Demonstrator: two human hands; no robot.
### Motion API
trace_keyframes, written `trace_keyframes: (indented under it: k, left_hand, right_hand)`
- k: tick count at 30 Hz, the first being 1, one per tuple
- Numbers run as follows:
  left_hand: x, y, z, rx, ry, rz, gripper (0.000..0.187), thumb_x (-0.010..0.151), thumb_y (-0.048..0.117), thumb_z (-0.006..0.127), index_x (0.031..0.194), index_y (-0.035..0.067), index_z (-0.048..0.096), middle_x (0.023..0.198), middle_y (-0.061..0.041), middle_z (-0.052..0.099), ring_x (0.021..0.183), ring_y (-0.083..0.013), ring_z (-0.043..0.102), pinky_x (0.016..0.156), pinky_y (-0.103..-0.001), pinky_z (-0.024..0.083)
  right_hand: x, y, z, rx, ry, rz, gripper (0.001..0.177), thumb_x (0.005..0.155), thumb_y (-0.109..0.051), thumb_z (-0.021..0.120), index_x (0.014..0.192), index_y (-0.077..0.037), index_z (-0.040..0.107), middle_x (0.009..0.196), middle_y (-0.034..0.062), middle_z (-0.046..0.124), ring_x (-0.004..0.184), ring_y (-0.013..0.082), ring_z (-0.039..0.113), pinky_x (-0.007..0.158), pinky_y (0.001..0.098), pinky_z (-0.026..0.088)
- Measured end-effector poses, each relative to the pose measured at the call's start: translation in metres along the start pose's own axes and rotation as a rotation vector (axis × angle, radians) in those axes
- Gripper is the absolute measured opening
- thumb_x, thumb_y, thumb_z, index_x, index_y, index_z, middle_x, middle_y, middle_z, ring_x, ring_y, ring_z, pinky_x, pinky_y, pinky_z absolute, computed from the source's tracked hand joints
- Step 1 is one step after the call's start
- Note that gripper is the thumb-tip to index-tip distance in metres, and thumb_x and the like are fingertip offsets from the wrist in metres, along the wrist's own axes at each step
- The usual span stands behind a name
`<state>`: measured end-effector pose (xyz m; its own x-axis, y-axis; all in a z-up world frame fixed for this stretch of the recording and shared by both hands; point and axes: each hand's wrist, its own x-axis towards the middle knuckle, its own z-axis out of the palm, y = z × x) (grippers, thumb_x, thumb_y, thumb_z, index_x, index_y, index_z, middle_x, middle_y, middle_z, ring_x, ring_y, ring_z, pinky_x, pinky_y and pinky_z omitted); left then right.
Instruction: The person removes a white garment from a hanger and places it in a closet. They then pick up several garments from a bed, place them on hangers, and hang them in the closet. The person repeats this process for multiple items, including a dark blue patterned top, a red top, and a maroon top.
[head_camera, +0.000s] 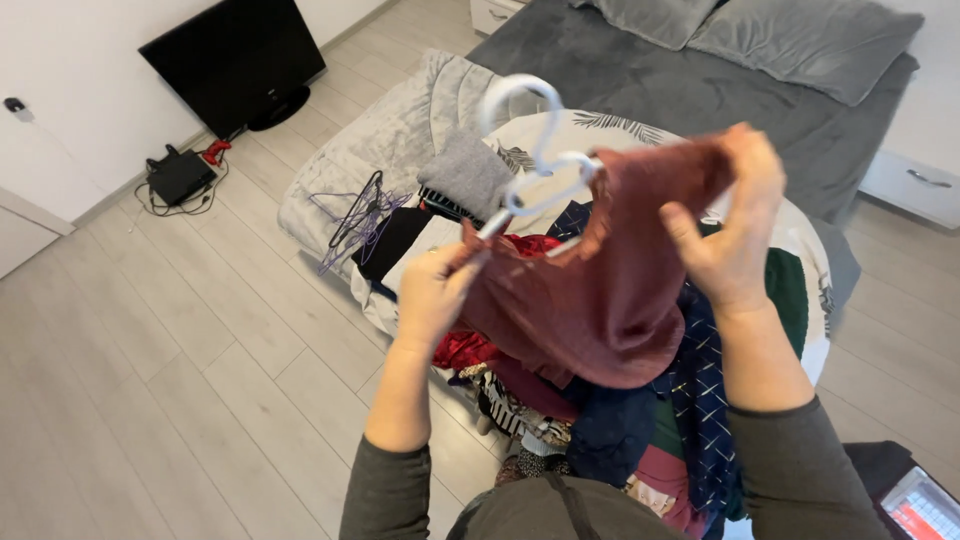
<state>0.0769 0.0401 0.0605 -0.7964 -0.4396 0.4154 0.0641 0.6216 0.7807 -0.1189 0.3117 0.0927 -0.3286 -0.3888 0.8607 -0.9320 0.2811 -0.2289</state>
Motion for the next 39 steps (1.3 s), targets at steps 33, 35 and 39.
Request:
trace_keyframes:
  k: [33,35,39]
  left_hand:
    - [-0.320,0.071,-0.181,0.735,0.585,-0.317,0.019,0.091,0.015,0.075,0.108,0.022,0.078,0.097,-0.003,0.075,0.097,-0.0304,0.072,0.086,-0.042,0.054]
    - [-0.346,0.077,-0.180,0.697,0.604,-0.398,0.013,0.093,0.022,0.074,0.105,0.025,0.078,0.094,-0.002,0.075,0.094,-0.0293,0.072,0.085,-0.041,0.056]
    - [-0.414,0.096,-0.176,0.586,0.673,-0.455,0.012,0.092,0.019,0.076,0.101,0.024,0.080,0.090,-0.001,0.075,0.092,-0.0271,0.073,0.084,-0.037,0.056]
  right_hand:
    - [-0.118,-0.101,0.188,0.650,-0.506,0.019,0.041,0.091,-0.021,0.078,0.131,-0.017,0.068,0.118,0.0093,0.070,0.114,0.0328,0.065,0.102,0.0437,0.049]
    - [-0.096,-0.152,0.155,0.787,-0.489,-0.058,0.068,0.086,-0.015,0.080,0.148,-0.006,0.052,0.137,0.0199,0.056,0.122,0.0398,0.058,0.102,0.0474,0.048]
    - [-0.093,-0.228,0.135,0.915,-0.565,-0.273,0.072,0.089,-0.019,0.077,0.150,0.002,0.045,0.150,0.0278,0.047,0.139,0.0478,0.044,0.116,0.0548,0.034]
